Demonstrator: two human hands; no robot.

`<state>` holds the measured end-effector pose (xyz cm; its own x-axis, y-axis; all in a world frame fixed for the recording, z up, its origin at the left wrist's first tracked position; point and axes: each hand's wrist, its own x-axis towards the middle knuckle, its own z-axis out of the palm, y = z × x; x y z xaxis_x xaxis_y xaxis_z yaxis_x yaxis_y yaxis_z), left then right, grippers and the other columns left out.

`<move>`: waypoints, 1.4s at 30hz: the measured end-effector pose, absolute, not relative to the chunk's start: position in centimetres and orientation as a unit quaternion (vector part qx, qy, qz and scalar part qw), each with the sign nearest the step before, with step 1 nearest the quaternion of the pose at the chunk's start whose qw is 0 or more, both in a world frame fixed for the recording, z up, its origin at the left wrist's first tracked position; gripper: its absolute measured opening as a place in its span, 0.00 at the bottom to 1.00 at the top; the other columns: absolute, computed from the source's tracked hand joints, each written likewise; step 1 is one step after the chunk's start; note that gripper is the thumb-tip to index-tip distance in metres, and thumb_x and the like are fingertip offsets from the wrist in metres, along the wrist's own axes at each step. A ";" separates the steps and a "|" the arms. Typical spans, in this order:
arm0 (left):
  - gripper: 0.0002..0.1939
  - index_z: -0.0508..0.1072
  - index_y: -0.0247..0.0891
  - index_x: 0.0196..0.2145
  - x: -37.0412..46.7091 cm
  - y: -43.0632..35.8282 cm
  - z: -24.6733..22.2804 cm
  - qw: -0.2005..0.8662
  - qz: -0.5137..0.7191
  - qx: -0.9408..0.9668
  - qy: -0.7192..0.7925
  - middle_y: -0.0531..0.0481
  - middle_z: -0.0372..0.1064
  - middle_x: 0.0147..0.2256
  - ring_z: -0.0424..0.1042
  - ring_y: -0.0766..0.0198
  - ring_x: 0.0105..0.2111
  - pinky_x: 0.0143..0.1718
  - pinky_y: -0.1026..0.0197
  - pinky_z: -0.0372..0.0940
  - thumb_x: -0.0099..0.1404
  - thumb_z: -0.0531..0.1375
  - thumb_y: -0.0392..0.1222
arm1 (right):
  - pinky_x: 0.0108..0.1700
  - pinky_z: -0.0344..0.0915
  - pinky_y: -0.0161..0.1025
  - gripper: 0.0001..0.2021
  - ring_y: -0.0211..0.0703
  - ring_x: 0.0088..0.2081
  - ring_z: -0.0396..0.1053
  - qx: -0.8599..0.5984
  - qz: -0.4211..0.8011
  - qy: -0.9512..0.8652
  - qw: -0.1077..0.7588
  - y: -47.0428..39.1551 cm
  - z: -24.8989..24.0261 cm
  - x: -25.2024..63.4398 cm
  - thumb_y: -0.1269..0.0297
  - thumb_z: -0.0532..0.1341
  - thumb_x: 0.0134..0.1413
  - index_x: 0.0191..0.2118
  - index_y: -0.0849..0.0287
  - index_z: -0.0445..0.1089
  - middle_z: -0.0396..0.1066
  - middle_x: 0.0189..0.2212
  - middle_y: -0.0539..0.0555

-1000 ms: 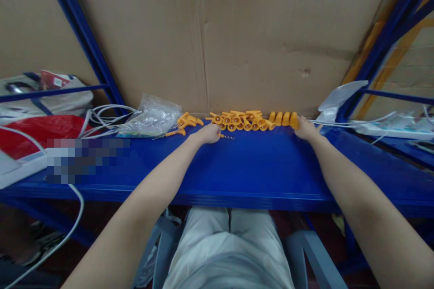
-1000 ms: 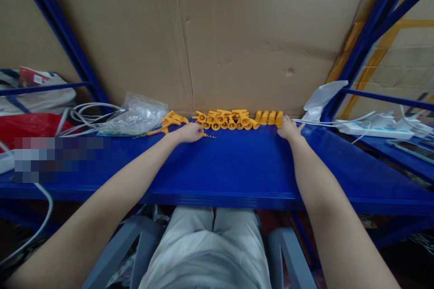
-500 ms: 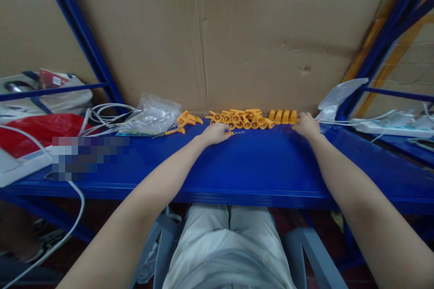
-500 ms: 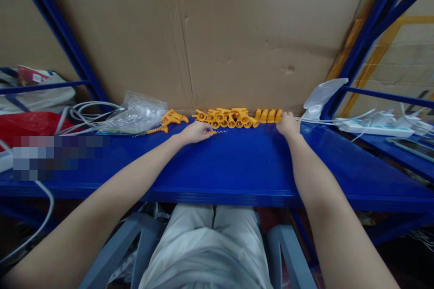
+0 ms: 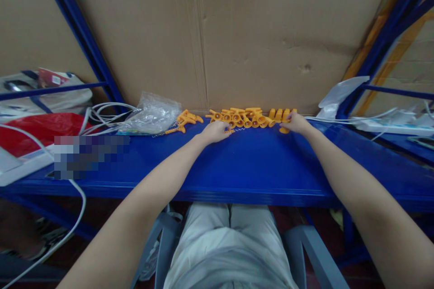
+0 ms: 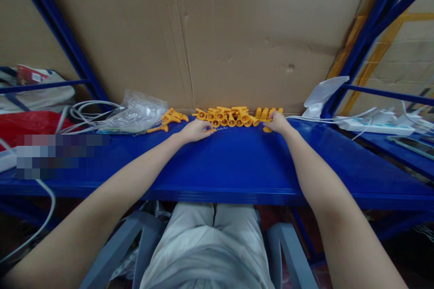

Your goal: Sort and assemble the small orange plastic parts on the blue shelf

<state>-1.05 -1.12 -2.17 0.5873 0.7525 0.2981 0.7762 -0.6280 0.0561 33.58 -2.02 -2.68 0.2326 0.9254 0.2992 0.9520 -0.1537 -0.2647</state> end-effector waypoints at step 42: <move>0.10 0.79 0.36 0.41 -0.5 -1.8 -2.4 0.049 -0.210 -0.921 -0.326 0.40 0.75 0.48 0.73 0.52 0.53 0.55 0.53 0.67 0.70 0.59 0.41 | 0.50 0.70 0.45 0.18 0.52 0.45 0.74 -0.454 -0.115 -0.860 0.201 -5.1 -3.1 23.0 0.64 0.60 0.63 0.56 0.58 0.77 0.74 0.46 0.61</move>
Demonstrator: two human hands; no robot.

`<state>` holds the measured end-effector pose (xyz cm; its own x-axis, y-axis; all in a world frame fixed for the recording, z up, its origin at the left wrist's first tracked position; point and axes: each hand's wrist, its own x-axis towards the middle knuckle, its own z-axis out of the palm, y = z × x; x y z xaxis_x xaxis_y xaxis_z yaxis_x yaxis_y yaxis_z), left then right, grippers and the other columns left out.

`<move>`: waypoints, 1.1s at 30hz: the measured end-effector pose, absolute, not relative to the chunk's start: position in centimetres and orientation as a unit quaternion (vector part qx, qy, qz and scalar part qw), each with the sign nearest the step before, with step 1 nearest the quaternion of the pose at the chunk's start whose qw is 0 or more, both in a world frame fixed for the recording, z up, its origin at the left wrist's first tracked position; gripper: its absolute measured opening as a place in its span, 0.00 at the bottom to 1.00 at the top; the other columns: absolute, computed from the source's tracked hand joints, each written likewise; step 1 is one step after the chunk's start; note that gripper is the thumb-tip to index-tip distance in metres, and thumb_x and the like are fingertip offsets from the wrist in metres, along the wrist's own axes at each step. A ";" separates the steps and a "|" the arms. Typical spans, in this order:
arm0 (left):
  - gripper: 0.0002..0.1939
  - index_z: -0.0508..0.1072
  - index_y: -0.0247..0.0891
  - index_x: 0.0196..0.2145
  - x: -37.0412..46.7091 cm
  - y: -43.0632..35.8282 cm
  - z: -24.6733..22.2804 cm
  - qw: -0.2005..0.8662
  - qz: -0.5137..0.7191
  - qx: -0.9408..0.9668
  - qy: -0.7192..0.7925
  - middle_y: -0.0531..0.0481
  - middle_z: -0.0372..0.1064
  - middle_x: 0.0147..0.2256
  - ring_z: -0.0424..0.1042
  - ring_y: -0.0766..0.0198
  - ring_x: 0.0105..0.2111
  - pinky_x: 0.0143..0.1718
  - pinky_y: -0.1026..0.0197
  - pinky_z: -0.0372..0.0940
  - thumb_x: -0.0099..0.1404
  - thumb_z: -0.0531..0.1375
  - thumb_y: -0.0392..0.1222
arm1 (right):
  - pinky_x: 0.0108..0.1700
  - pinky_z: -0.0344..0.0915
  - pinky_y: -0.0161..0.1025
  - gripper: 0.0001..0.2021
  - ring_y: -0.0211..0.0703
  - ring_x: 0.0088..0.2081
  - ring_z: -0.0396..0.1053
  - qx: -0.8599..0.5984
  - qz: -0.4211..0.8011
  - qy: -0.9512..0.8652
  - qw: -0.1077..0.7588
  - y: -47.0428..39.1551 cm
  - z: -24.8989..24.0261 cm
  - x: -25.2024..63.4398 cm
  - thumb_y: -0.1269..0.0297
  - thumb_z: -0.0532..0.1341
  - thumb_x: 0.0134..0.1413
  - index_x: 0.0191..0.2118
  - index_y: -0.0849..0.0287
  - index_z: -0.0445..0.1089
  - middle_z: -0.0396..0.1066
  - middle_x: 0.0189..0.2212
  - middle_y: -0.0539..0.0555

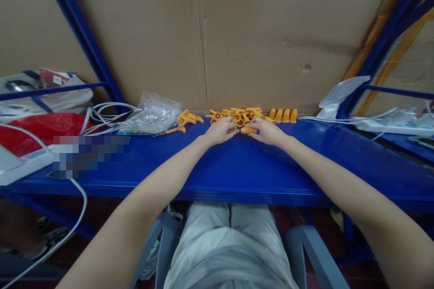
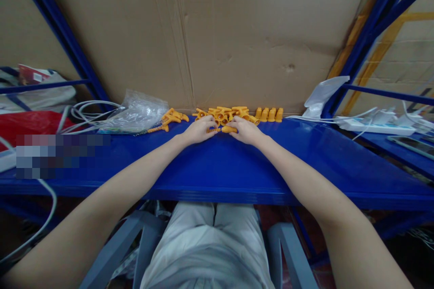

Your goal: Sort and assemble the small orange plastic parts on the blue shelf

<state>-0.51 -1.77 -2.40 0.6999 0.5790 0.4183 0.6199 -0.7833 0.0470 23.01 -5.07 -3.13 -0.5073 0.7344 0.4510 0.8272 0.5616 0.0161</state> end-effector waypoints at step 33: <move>0.31 0.70 0.38 0.58 -1.8 1.8 -4.2 -0.003 -0.309 -0.923 -0.228 0.37 0.55 0.70 0.54 0.50 0.72 0.71 0.41 0.53 0.56 0.55 0.26 | 0.49 0.71 0.48 0.16 0.54 0.43 0.77 -0.431 -0.001 -0.831 0.351 -3.4 -4.4 23.2 0.57 0.67 0.57 0.47 0.60 0.81 0.81 0.43 0.61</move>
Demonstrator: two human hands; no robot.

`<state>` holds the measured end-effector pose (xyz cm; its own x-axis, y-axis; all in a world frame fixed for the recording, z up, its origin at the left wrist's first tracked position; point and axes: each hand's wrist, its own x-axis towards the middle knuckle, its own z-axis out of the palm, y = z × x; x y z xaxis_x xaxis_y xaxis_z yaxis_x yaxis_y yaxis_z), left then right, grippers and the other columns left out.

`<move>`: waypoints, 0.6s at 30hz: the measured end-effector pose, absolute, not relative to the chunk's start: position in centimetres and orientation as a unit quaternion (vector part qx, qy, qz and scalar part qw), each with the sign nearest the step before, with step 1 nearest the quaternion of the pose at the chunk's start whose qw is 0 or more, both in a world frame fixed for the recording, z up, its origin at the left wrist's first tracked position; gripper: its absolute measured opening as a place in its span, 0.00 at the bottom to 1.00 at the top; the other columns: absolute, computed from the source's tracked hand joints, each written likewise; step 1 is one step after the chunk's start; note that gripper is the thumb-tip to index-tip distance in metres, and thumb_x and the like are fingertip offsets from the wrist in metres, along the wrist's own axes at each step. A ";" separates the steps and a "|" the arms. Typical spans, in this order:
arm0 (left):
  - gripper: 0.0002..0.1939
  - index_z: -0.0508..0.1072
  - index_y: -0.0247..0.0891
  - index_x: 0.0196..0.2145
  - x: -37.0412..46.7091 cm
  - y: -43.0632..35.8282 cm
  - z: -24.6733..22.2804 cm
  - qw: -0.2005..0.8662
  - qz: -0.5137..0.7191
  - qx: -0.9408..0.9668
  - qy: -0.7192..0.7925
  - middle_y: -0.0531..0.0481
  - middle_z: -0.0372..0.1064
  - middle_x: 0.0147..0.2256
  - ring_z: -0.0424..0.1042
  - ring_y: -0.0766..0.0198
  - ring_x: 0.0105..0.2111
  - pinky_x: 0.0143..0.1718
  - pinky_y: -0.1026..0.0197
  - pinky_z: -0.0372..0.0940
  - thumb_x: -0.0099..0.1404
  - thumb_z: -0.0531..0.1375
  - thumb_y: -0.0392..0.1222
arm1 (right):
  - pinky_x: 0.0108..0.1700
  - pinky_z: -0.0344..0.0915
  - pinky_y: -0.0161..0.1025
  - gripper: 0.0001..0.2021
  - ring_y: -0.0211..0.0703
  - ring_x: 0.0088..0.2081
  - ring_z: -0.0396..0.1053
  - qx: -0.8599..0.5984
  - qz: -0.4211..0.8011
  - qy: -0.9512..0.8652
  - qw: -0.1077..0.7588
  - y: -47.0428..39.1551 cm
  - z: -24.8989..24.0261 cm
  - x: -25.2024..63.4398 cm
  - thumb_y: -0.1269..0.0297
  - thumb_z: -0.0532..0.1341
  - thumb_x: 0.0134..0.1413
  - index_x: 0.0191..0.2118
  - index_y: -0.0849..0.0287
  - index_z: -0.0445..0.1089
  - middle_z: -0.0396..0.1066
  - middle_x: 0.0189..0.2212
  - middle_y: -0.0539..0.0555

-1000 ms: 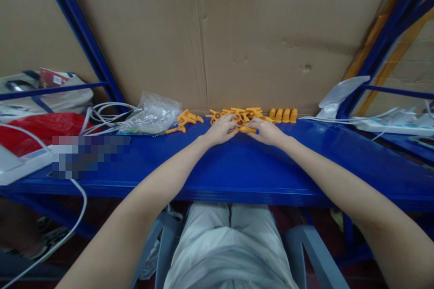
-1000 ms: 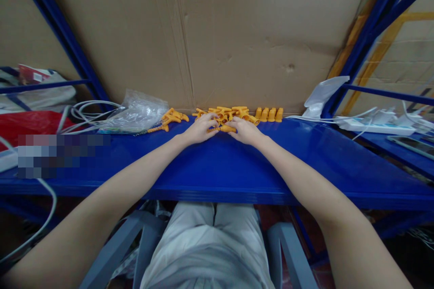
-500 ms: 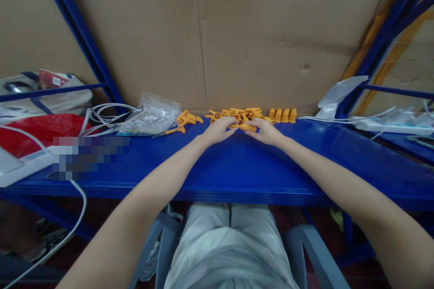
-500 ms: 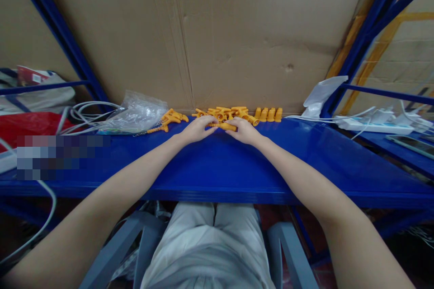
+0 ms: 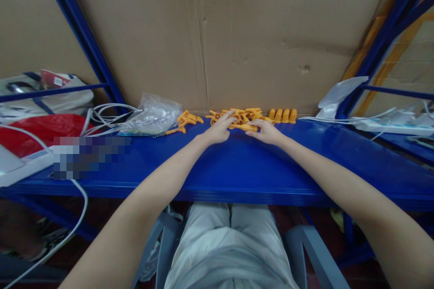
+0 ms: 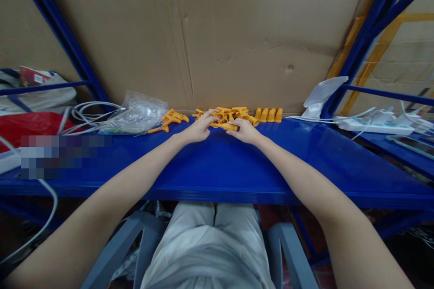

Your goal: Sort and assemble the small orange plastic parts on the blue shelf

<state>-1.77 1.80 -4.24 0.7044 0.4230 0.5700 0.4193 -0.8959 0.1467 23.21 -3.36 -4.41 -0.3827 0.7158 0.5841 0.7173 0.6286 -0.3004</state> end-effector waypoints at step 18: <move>0.16 0.78 0.36 0.47 -2.0 -0.4 -2.0 0.071 0.240 0.876 0.412 0.52 0.75 0.28 0.75 0.60 0.31 0.36 0.61 0.68 0.63 0.63 0.43 | 0.52 0.71 0.51 0.16 0.54 0.45 0.77 -0.432 -0.038 -0.839 0.327 -2.9 -4.4 23.9 0.61 0.65 0.58 0.51 0.58 0.80 0.80 0.44 0.61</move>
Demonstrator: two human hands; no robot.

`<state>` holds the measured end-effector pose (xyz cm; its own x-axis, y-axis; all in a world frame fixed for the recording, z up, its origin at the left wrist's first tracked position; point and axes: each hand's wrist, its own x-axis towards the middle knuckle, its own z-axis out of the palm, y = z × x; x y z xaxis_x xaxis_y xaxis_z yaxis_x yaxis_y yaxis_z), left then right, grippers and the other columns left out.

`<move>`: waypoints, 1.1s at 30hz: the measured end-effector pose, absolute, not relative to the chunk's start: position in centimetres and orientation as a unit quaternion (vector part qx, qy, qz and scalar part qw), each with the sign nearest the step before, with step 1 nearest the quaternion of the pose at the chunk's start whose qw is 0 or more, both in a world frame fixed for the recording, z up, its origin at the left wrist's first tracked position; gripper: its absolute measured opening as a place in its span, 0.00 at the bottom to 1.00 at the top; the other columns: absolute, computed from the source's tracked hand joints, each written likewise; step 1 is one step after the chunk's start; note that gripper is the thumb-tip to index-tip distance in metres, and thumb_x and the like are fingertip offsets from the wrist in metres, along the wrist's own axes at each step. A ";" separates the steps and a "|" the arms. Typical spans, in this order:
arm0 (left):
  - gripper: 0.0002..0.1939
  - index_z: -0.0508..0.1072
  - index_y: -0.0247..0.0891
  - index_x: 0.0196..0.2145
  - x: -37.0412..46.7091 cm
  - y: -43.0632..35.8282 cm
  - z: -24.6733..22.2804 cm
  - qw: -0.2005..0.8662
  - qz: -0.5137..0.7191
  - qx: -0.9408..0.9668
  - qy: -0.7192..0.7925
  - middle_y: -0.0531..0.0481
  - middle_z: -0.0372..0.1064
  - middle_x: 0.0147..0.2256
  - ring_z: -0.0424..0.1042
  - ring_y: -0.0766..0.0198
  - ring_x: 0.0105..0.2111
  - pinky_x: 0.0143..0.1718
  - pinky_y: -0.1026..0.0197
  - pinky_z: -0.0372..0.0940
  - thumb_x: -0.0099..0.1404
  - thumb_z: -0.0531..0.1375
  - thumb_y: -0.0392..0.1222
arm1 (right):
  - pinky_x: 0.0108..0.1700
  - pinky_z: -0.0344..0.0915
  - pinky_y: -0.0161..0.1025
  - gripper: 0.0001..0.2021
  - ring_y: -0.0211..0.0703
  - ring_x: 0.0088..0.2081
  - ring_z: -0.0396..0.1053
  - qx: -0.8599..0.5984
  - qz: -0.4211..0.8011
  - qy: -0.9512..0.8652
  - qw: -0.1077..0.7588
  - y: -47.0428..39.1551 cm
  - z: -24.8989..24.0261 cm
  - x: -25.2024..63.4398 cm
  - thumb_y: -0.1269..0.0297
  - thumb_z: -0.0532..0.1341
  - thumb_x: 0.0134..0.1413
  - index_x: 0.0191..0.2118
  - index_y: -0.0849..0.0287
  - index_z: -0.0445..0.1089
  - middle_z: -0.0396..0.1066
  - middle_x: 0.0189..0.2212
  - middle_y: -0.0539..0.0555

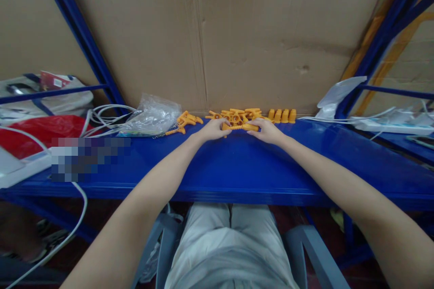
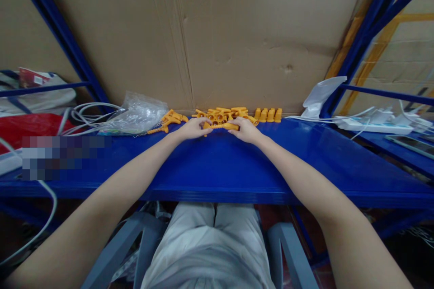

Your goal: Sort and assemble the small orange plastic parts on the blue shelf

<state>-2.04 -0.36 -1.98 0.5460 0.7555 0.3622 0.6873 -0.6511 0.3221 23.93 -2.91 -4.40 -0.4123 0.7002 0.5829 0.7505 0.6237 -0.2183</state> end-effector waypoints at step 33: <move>0.11 0.79 0.37 0.39 -2.0 -0.3 -2.1 -0.010 0.306 0.857 0.414 0.53 0.72 0.26 0.70 0.64 0.28 0.30 0.64 0.58 0.57 0.66 0.39 | 0.58 0.72 0.54 0.25 0.54 0.57 0.72 -0.418 0.095 -0.815 0.390 -2.3 -4.3 25.2 0.64 0.71 0.50 0.55 0.55 0.74 0.73 0.57 0.61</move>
